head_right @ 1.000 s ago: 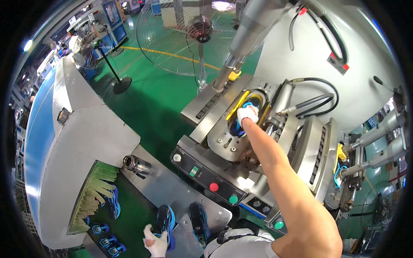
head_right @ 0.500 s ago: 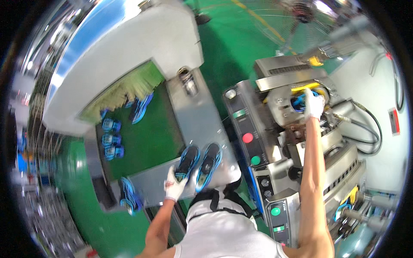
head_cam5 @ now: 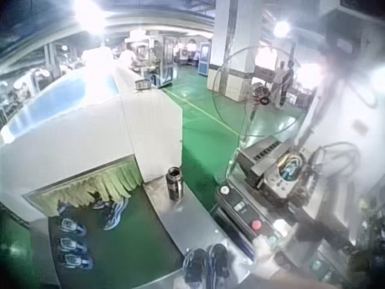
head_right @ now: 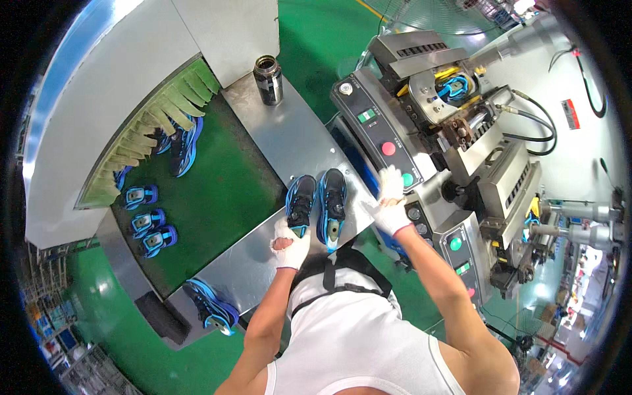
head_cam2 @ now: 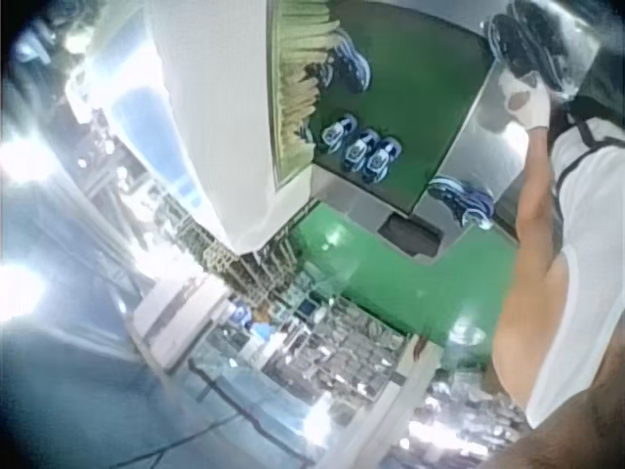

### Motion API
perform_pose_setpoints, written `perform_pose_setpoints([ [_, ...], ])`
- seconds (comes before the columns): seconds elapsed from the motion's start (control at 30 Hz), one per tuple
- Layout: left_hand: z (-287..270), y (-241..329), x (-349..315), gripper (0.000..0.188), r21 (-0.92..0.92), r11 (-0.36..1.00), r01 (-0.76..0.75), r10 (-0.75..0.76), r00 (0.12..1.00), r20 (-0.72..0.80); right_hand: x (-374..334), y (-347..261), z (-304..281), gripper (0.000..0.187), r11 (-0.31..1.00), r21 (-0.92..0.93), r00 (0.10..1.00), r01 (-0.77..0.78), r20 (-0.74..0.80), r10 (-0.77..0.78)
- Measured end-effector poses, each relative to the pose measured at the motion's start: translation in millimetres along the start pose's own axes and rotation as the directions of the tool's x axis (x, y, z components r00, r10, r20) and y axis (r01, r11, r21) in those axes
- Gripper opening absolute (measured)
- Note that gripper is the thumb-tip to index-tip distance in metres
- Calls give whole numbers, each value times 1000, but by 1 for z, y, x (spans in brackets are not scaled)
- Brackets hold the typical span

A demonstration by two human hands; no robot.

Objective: The person picks up blue shoes from a conveyor belt and places them individually into a pressing machine. After the machine cycles, the person removes the shoes and places them back onto the conveyor belt.

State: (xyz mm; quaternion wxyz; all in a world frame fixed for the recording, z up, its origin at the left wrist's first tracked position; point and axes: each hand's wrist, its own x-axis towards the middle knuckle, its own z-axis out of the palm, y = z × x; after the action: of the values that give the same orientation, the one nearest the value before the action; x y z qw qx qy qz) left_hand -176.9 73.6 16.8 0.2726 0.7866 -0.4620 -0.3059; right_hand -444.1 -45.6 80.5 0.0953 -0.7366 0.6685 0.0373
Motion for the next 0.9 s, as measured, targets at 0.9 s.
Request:
perform_pose_setpoints([
  [0.9, -44, 154, -91, 76, 70, 730, -680, 196, 306, 932, -356, -109, 3, 104, -320, 921, 109, -222, 350, 930],
])
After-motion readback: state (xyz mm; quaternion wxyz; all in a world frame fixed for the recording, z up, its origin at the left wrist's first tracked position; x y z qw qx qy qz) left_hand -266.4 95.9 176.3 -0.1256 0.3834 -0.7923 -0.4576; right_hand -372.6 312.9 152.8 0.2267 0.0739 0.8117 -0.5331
